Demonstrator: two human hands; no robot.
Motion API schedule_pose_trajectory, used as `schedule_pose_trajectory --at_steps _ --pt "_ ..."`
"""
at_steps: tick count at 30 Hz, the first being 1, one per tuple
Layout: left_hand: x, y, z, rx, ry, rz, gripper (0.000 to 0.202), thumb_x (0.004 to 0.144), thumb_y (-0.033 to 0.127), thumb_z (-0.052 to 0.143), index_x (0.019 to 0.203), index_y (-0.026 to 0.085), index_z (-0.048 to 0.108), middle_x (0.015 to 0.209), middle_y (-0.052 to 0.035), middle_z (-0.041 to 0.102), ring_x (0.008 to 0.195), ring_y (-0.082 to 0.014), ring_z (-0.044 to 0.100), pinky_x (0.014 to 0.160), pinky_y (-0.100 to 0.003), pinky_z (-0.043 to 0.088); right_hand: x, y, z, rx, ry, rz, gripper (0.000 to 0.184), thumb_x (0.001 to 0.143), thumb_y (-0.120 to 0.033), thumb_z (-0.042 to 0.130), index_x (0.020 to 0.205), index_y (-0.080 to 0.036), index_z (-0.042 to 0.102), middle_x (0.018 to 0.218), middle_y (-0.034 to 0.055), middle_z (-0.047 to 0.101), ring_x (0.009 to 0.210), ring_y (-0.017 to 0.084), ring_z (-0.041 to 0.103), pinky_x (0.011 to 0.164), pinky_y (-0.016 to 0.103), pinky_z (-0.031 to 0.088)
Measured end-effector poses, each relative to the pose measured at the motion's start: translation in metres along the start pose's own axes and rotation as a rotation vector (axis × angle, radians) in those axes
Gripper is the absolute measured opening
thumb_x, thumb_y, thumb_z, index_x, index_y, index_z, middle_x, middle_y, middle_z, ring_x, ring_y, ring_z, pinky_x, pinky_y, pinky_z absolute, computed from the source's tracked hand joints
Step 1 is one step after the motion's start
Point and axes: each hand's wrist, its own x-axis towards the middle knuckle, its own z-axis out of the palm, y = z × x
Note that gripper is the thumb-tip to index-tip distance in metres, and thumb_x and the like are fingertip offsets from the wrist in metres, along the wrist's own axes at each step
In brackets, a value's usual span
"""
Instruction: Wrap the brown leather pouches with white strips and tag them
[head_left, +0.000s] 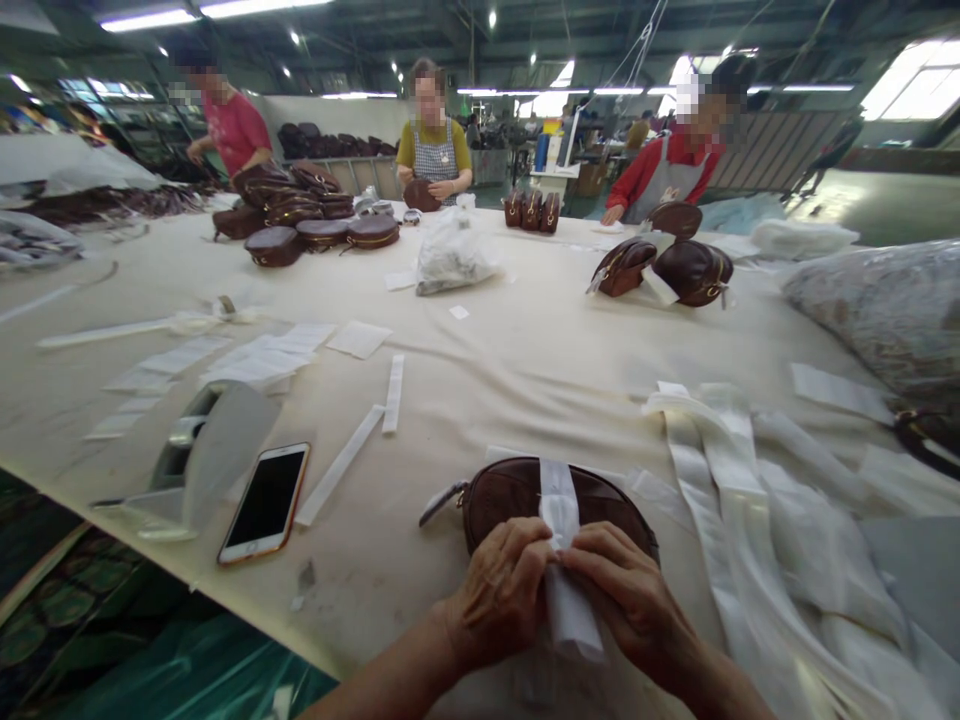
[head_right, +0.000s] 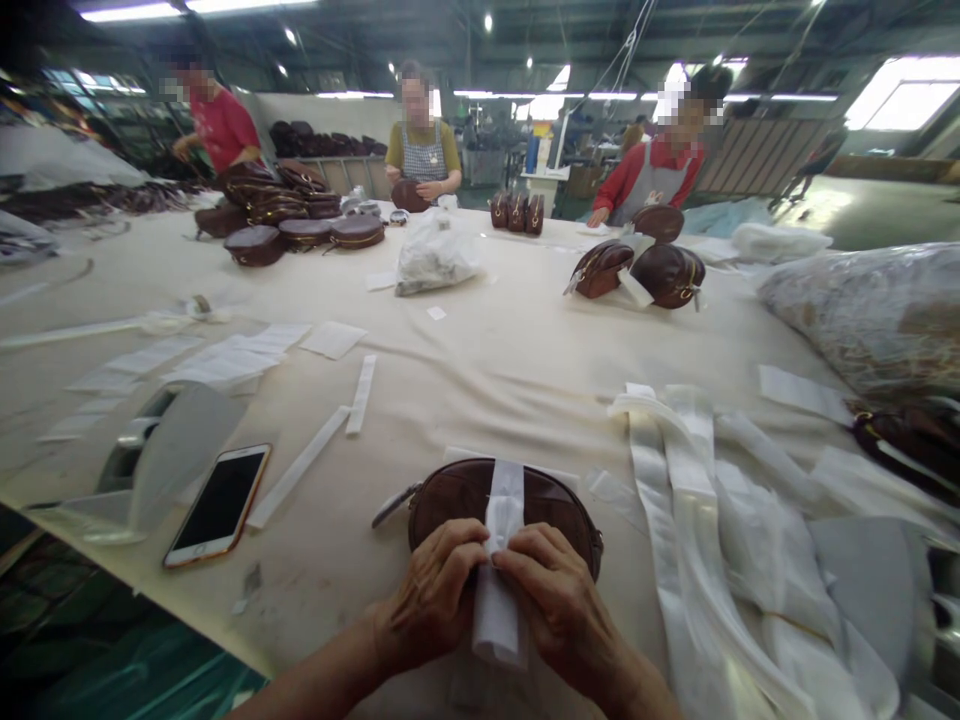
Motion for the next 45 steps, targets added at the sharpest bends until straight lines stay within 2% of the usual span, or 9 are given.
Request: schedule_pose_trajectory --at_steps 8,16,21,24,28,31,35,40,45 --pt "0.007 -0.001 -0.005 -0.061 -0.100 0.086 0.021 0.089 0.013 0.039 0.106 0.013 0.052 0.095 -0.0087 0.066 0.087 -0.0184 0.059 0.081 -0.033 0.050 -0.012 -0.002 -0.009 0.058 -0.114 0.046 0.040 0.089 -0.014 0.043 0.128 -0.022 0.051 0.106 0.0095 0.060 0.101 0.020 0.057 0.087 0.033 0.051" --pt "0.004 -0.009 -0.010 -0.086 -0.163 0.167 0.024 0.088 0.013 0.040 0.109 0.012 0.053 0.104 -0.0105 0.065 0.099 -0.0196 0.056 0.086 -0.033 0.047 -0.023 -0.001 -0.017 0.079 -0.151 0.023 0.061 0.078 -0.011 0.048 0.136 -0.025 0.043 0.121 0.0092 0.057 0.115 0.022 0.053 0.098 0.037 0.046" --pt "0.009 -0.014 -0.020 -0.160 -0.243 0.209 0.024 0.085 0.015 0.045 0.107 0.013 0.055 0.111 -0.0109 0.064 0.113 -0.0222 0.053 0.096 -0.035 0.045 -0.018 -0.002 -0.019 0.188 -0.199 0.105 0.041 0.090 -0.019 0.040 0.129 -0.025 0.052 0.116 0.0089 0.060 0.110 0.020 0.057 0.094 0.034 0.048" --pt "0.016 -0.012 -0.027 -0.302 -0.314 0.154 0.027 0.085 0.020 0.041 0.107 0.013 0.056 0.110 -0.0120 0.063 0.112 -0.0213 0.054 0.096 -0.036 0.045 -0.019 -0.002 -0.013 0.171 -0.126 0.132 0.029 0.091 -0.028 0.050 0.118 -0.023 0.060 0.107 0.0089 0.063 0.104 0.019 0.058 0.089 0.032 0.050" --pt "0.018 -0.007 -0.025 -0.313 -0.334 0.022 0.026 0.093 0.038 0.045 0.095 0.016 0.058 0.104 -0.0088 0.064 0.107 -0.0204 0.056 0.093 -0.036 0.045 -0.024 0.003 0.001 0.090 -0.010 0.060 0.032 0.083 -0.031 0.065 0.113 -0.020 0.059 0.100 0.0090 0.063 0.096 0.020 0.059 0.081 0.034 0.052" --pt "0.015 -0.003 -0.017 -0.225 -0.281 -0.005 0.034 0.086 0.051 0.056 0.090 0.017 0.057 0.099 -0.0078 0.066 0.098 -0.0212 0.059 0.086 -0.035 0.046 -0.027 0.005 0.010 0.005 0.042 0.041 0.030 0.084 -0.022 0.062 0.113 -0.021 0.057 0.097 0.0078 0.062 0.090 0.019 0.059 0.075 0.032 0.052" --pt "0.015 0.000 -0.012 -0.139 -0.299 -0.030 0.035 0.089 0.047 0.052 0.104 0.016 0.054 0.097 -0.0081 0.065 0.090 -0.0211 0.061 0.078 -0.035 0.048 -0.029 0.005 0.018 -0.073 0.094 0.045 0.030 0.086 -0.021 0.057 0.115 -0.019 0.052 0.093 0.0071 0.062 0.083 0.019 0.059 0.071 0.032 0.052" --pt "0.015 0.002 -0.013 -0.024 -0.324 0.099 0.033 0.093 0.038 0.048 0.113 0.012 0.053 0.100 -0.0098 0.066 0.097 -0.0211 0.059 0.082 -0.035 0.050 -0.033 0.002 0.022 -0.131 0.115 -0.010 0.030 0.088 -0.020 0.054 0.117 -0.015 0.049 0.099 0.0097 0.062 0.090 0.020 0.057 0.077 0.034 0.052" --pt "0.006 -0.002 -0.013 0.164 -0.278 0.314 0.035 0.091 0.025 0.054 0.118 0.003 0.051 0.109 -0.0149 0.063 0.107 -0.0242 0.056 0.089 -0.037 0.051 -0.035 0.004 0.011 -0.243 -0.004 -0.078 0.026 0.090 -0.021 0.053 0.115 -0.014 0.053 0.108 0.0110 0.060 0.104 0.021 0.053 0.089 0.036 0.049"
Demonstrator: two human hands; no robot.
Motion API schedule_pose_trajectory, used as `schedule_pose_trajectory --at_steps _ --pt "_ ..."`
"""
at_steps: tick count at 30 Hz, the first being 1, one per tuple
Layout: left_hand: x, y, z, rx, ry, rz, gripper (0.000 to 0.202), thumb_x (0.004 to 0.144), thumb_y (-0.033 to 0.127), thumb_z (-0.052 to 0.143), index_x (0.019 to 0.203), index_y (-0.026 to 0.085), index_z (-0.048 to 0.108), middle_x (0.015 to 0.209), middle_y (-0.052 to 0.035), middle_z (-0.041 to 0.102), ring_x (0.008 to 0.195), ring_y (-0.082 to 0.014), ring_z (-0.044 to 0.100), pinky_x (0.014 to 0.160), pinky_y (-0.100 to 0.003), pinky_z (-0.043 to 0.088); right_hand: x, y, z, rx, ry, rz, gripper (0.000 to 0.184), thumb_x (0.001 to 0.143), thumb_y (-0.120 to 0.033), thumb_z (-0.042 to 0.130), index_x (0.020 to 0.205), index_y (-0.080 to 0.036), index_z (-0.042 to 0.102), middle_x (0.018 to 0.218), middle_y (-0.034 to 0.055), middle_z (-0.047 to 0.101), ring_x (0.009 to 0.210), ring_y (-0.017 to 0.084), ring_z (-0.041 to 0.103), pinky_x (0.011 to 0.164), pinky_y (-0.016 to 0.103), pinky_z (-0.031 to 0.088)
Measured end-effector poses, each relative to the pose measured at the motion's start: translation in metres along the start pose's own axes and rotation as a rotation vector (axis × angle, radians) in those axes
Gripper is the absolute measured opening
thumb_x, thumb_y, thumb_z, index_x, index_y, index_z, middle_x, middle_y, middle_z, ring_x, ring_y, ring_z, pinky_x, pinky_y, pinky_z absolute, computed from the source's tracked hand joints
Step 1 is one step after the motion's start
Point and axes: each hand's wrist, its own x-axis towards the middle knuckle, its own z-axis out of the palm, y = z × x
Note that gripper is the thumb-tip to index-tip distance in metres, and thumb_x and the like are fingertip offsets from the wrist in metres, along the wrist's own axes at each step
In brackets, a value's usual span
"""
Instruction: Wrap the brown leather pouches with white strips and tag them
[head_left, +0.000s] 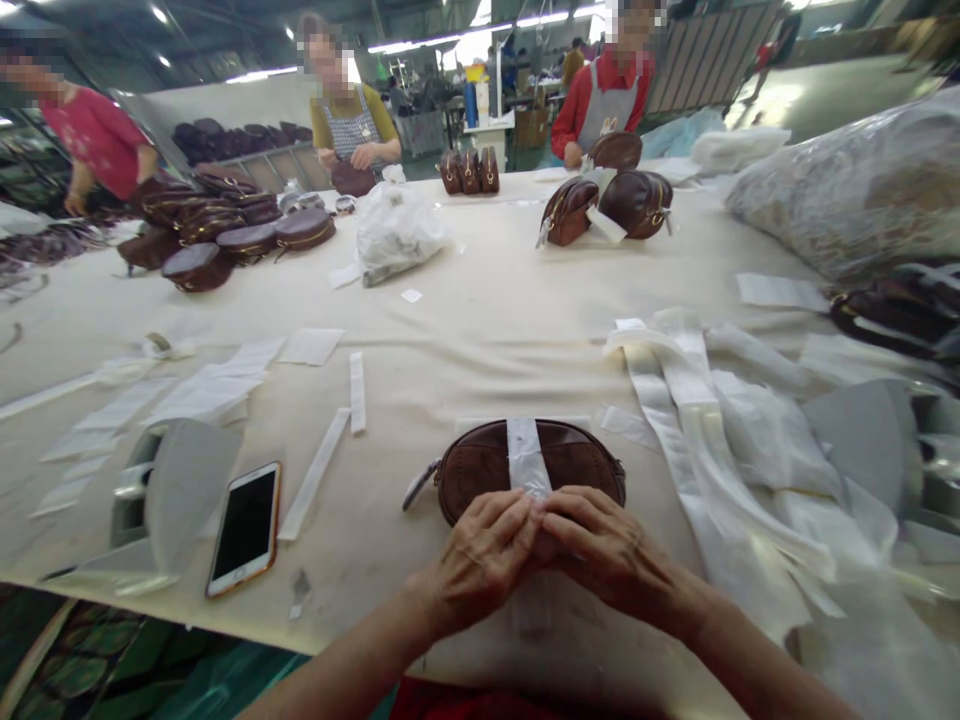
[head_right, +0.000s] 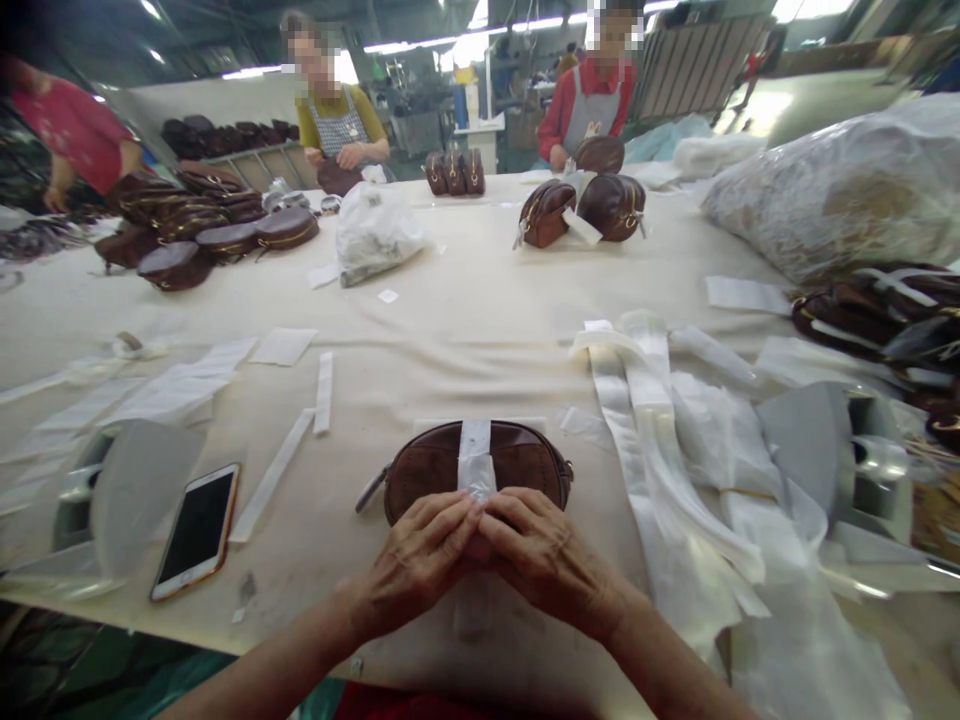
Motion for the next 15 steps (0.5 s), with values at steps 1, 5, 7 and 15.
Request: schedule_pose_trajectory --at_steps 1,5,7,15 --pt "-0.002 -0.001 0.001 0.032 -0.014 0.030 0.036 0.091 0.023 0.053 0.120 0.002 0.050 0.110 -0.0158 0.063 0.109 -0.0247 0.056 0.090 -0.038 0.051 0.000 0.003 -0.002 -0.026 -0.043 -0.018 0.025 0.091 -0.020 0.052 0.115 -0.015 0.054 0.109 0.0107 0.059 0.105 0.021 0.052 0.090 0.037 0.048" --pt "-0.005 -0.005 0.001 0.096 -0.067 0.102 0.034 0.091 0.014 0.048 0.122 -0.001 0.049 0.114 -0.0186 0.060 0.115 -0.0261 0.053 0.094 -0.040 0.050 0.000 0.016 -0.008 -0.124 -0.127 -0.107 0.028 0.092 -0.012 0.044 0.117 -0.018 0.056 0.113 0.0091 0.058 0.104 0.020 0.050 0.087 0.037 0.047" --pt "-0.005 -0.007 0.000 0.111 -0.088 0.132 0.033 0.091 0.010 0.045 0.121 -0.002 0.050 0.116 -0.0198 0.059 0.117 -0.0275 0.052 0.094 -0.040 0.050 0.001 0.019 -0.010 -0.142 -0.126 -0.142 0.028 0.094 -0.013 0.042 0.117 -0.018 0.056 0.113 0.0089 0.058 0.101 0.019 0.050 0.086 0.037 0.047" --pt "-0.014 -0.006 0.022 0.185 0.026 0.163 0.031 0.091 0.005 0.034 0.108 -0.002 0.059 0.110 -0.0217 0.061 0.119 -0.0319 0.051 0.088 -0.037 0.053 -0.008 0.020 0.017 -0.273 0.071 -0.208 0.026 0.092 -0.009 0.038 0.105 -0.012 0.060 0.102 0.0106 0.063 0.095 0.019 0.054 0.084 0.038 0.050"
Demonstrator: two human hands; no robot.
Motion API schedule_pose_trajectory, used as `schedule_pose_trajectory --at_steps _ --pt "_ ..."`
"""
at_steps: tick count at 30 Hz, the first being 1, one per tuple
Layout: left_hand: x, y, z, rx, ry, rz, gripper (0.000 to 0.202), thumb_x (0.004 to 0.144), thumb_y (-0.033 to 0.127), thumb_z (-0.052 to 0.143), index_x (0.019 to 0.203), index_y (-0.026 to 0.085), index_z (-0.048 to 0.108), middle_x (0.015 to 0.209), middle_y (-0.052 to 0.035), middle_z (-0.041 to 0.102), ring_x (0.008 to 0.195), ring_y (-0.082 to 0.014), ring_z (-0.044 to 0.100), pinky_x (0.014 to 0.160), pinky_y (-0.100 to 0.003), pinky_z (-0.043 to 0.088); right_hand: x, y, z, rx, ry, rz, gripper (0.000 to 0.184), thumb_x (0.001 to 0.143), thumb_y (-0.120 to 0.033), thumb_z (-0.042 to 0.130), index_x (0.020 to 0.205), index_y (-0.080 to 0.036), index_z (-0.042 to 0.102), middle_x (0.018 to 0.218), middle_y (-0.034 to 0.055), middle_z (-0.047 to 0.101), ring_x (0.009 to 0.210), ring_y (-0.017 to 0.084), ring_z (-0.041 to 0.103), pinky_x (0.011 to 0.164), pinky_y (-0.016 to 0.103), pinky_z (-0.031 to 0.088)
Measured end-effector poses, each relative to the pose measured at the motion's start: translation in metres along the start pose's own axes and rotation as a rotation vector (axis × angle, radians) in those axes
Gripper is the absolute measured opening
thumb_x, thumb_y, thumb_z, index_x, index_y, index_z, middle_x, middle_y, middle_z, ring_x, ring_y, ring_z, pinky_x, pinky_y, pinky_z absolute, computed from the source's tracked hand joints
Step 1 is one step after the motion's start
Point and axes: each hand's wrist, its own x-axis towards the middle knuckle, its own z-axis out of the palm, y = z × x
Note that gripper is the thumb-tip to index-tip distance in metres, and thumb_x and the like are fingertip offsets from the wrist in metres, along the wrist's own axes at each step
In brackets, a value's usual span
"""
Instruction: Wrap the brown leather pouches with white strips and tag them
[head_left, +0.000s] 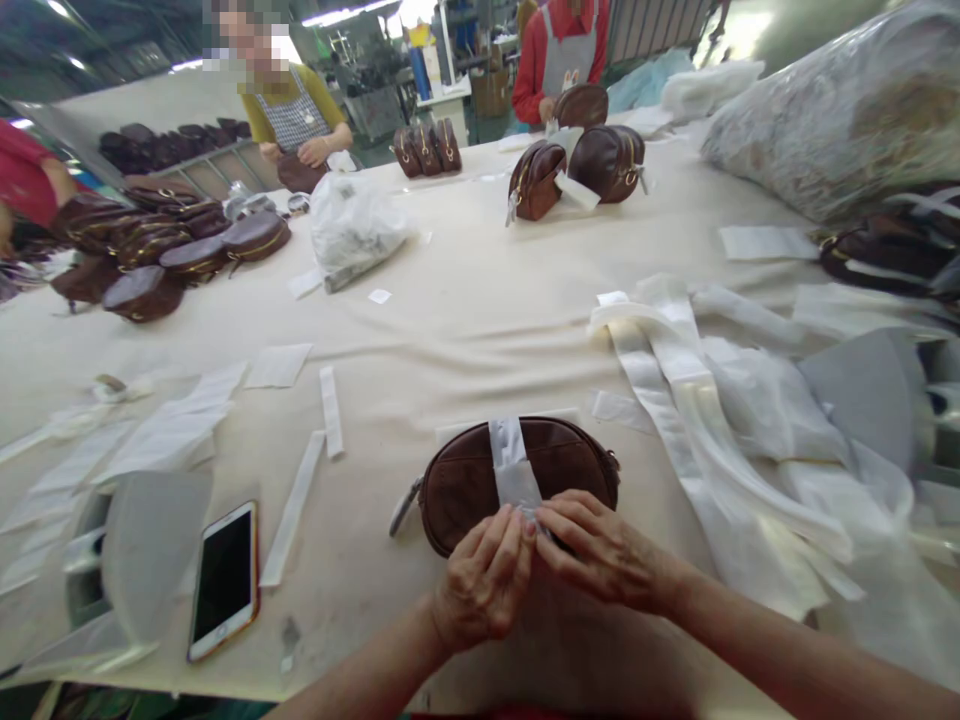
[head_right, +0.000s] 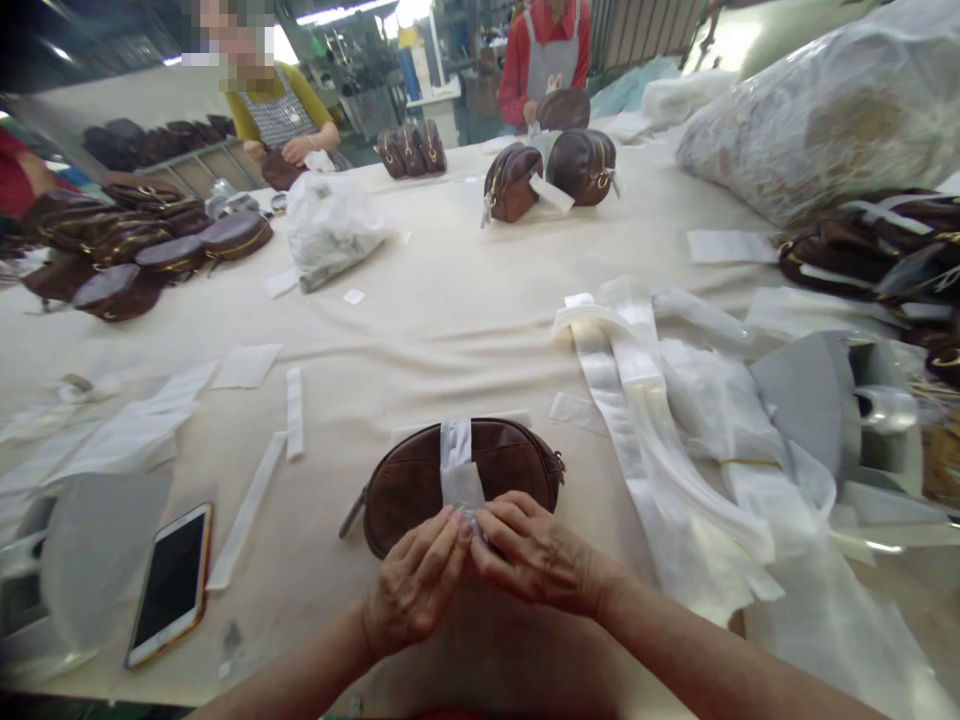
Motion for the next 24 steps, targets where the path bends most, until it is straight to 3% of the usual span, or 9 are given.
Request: schedule_pose_trajectory --at_steps 4,9,12,16,20,24 --pt "-0.003 0.000 0.013 0.015 0.026 -0.031 0.032 0.091 0.004 0.032 0.103 0.000 0.062 0.106 -0.0206 0.063 0.117 -0.0307 0.053 0.087 -0.035 0.053 -0.003 -0.002 0.016 -0.031 0.148 0.048 0.026 0.092 -0.008 0.038 0.098 -0.010 0.062 0.101 0.0110 0.064 0.098 0.020 0.055 0.090 0.039 0.048" --pt "-0.003 -0.004 0.012 0.024 0.019 -0.019 0.031 0.091 0.004 0.034 0.103 -0.001 0.062 0.106 -0.0207 0.063 0.115 -0.0302 0.055 0.089 -0.035 0.052 -0.002 0.008 0.003 0.055 0.007 0.025 0.027 0.093 -0.009 0.039 0.107 -0.009 0.061 0.105 0.0102 0.065 0.099 0.019 0.056 0.095 0.038 0.046" --pt "-0.003 -0.004 0.011 0.035 0.020 -0.011 0.029 0.092 0.007 0.036 0.106 -0.001 0.061 0.105 -0.0209 0.063 0.112 -0.0294 0.057 0.089 -0.035 0.051 -0.010 0.013 -0.001 0.043 -0.056 0.032 0.032 0.093 -0.009 0.038 0.119 -0.009 0.056 0.115 0.0110 0.062 0.111 0.021 0.052 0.099 0.042 0.042" --pt "-0.002 -0.001 0.011 0.060 -0.015 -0.005 0.026 0.093 0.011 0.042 0.108 0.001 0.060 0.107 -0.0201 0.063 0.108 -0.0273 0.060 0.087 -0.035 0.051 -0.020 0.011 0.006 0.024 -0.037 0.120 0.034 0.092 -0.013 0.040 0.122 -0.012 0.055 0.122 0.0094 0.061 0.121 0.023 0.046 0.101 0.044 0.040" --pt "0.002 -0.001 0.008 0.103 -0.088 0.038 0.027 0.091 0.006 0.038 0.106 0.001 0.060 0.106 -0.0195 0.063 0.104 -0.0291 0.061 0.082 -0.035 0.052 -0.024 0.008 0.011 0.047 0.002 0.164 0.030 0.090 -0.017 0.046 0.118 -0.014 0.058 0.120 0.0092 0.062 0.120 0.021 0.048 0.102 0.043 0.039" --pt "0.005 0.001 0.003 0.124 -0.151 0.049 0.032 0.090 0.002 0.034 0.109 0.002 0.059 0.108 -0.0183 0.063 0.106 -0.0288 0.060 0.086 -0.036 0.048 -0.024 0.008 0.014 0.031 -0.002 0.180 0.030 0.089 -0.018 0.048 0.117 -0.015 0.058 0.121 0.0087 0.061 0.121 0.021 0.047 0.103 0.043 0.037"
